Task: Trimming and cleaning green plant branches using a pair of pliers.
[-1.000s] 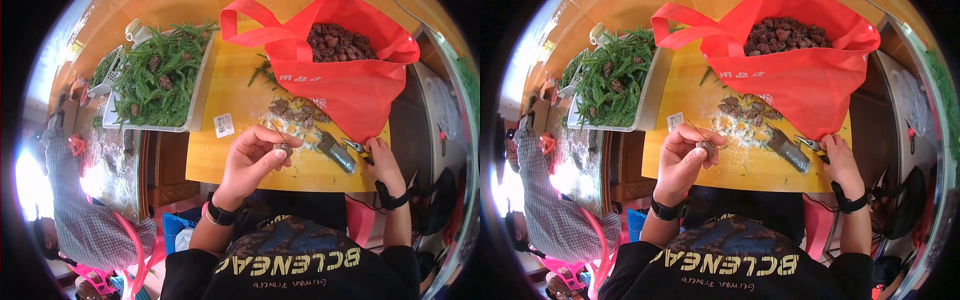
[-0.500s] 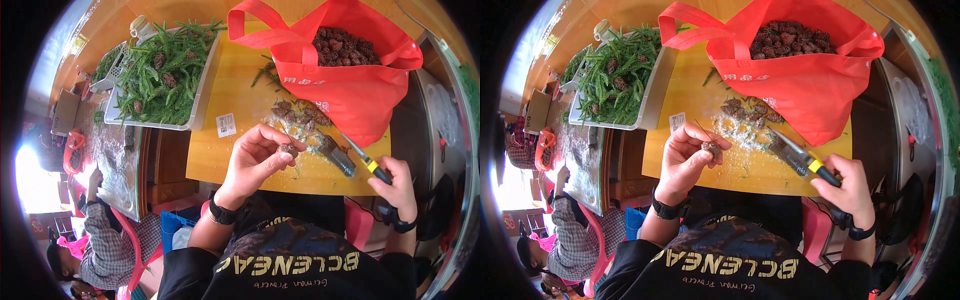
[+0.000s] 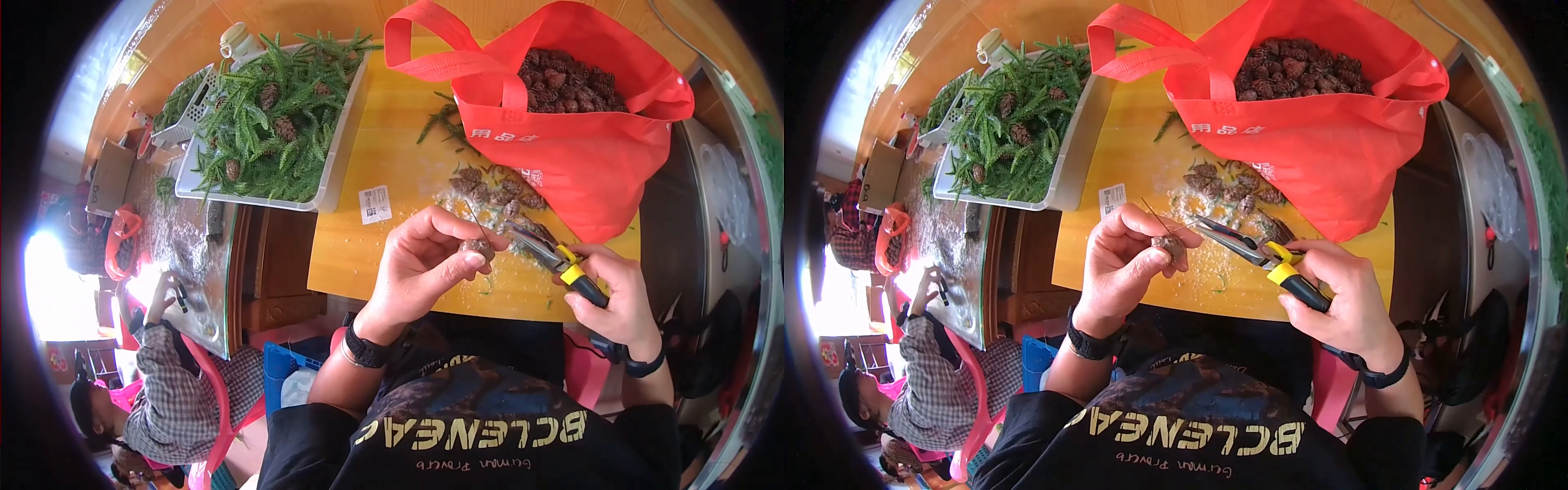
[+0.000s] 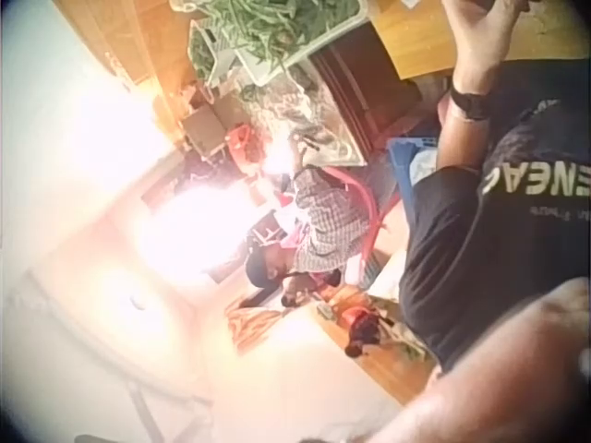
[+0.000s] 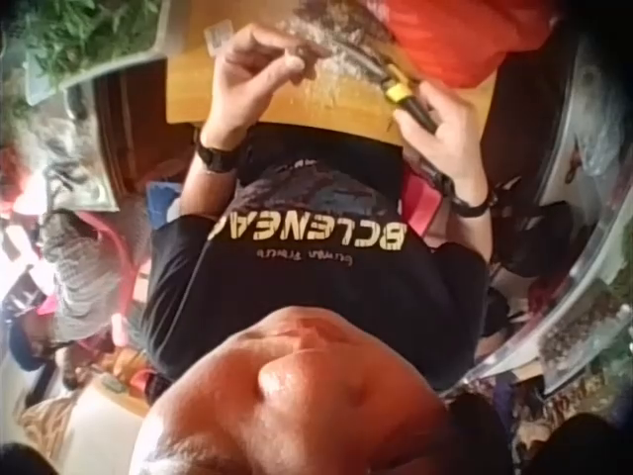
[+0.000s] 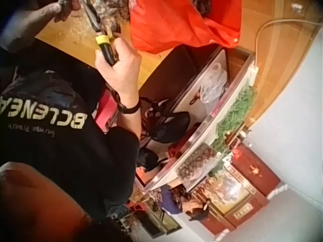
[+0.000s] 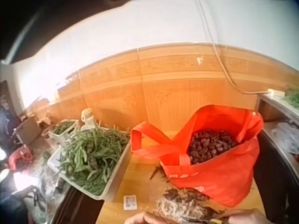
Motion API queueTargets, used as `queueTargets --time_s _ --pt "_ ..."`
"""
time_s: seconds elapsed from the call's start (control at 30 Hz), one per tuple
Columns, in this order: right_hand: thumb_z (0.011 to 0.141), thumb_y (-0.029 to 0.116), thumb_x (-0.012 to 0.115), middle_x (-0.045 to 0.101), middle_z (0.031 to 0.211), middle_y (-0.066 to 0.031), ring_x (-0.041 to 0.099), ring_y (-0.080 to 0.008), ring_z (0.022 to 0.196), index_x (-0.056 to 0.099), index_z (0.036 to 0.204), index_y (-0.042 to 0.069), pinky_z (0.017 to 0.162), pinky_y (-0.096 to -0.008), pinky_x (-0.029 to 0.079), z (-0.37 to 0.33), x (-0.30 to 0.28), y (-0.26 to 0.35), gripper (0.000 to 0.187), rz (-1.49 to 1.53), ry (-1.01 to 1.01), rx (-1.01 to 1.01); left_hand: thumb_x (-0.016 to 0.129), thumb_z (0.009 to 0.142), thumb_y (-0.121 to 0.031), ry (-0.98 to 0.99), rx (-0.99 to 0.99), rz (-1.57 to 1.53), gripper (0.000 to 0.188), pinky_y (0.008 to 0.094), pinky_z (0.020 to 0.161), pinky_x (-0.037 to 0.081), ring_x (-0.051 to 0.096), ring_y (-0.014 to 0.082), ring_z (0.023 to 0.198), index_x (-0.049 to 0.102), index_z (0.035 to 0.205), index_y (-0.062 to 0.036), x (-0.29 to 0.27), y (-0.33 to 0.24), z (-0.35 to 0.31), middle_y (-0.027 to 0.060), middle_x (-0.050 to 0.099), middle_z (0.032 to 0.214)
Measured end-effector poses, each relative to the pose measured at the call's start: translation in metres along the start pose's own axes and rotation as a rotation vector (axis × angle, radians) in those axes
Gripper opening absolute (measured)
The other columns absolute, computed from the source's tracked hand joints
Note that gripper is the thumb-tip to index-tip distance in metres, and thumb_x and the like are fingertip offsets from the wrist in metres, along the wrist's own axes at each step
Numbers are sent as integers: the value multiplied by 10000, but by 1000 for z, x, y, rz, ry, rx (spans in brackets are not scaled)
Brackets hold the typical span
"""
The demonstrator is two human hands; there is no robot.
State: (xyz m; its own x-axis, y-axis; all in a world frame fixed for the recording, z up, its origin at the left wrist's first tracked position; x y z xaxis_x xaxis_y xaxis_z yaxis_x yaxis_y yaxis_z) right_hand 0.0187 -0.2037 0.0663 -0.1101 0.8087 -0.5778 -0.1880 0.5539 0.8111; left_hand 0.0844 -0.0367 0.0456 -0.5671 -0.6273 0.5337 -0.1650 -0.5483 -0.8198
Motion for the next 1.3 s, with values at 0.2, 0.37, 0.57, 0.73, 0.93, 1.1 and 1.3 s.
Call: queueTargets --time_s 0.2,0.37,0.57,0.73,0.93,1.1,1.3 --pt "647 61 644 672 781 -130 610 -273 938 480 655 9 772 -341 474 0 2 6 172 2 -42 -17 653 823 -83 -31 20 161 180 255 654 520 632 171 740 504 912 -39 2 0 1 219 631 960" --pt "632 55 679 635 826 -169 621 -241 763 450 639 8 652 -292 467 -3 -3 6 233 -16 -129 18 648 827 -79 -80 52 159 162 254 637 512 633 175 741 513 908 -43 0 -3 0 210 631 935" --pt "628 40 682 607 848 -194 605 -230 685 441 636 5 593 -274 447 -6 -4 18 244 -100 -194 -88 639 836 -77 -122 129 128 145 264 598 476 613 189 715 524 923 -52 -4 0 -1 201 631 921" --pt "633 13 690 507 599 -131 599 -327 683 454 639 4 623 -354 485 -5 -5 22 237 -99 -262 -66 635 842 -87 -168 143 44 143 280 595 455 599 201 710 530 936 -60 -6 0 -1 188 634 929" --pt "636 46 672 628 818 -181 629 -281 845 452 631 1 688 -307 474 -3 0 19 225 -52 -202 -84 606 857 -45 -125 140 -37 96 254 659 518 647 161 785 536 917 -19 -6 -2 -1 180 648 952" --pt "629 36 663 639 827 -177 623 -304 900 459 632 4 745 -342 480 3 3 26 206 -41 -138 -99 604 855 -32 -82 94 -32 111 249 653 518 649 164 773 543 944 -7 -3 1 -3 163 653 943" --pt "628 30 665 642 790 -164 625 -310 881 456 627 11 744 -351 484 5 1 24 210 -63 -113 -61 646 834 -86 -152 63 103 157 257 574 460 610 177 699 530 927 -35 -9 0 -4 155 625 877"
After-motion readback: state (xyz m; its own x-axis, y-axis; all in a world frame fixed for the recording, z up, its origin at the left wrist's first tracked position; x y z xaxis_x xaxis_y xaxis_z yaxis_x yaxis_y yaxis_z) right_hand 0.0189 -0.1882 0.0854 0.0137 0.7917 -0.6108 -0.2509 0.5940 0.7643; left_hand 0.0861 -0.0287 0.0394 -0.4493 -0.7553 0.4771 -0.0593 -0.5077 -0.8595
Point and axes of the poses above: each hand's wrist, its own z-axis towards the middle knuckle, its own x-axis out of the palm, y = z × x, the point moved 10 cm from there along z, towards the middle knuckle
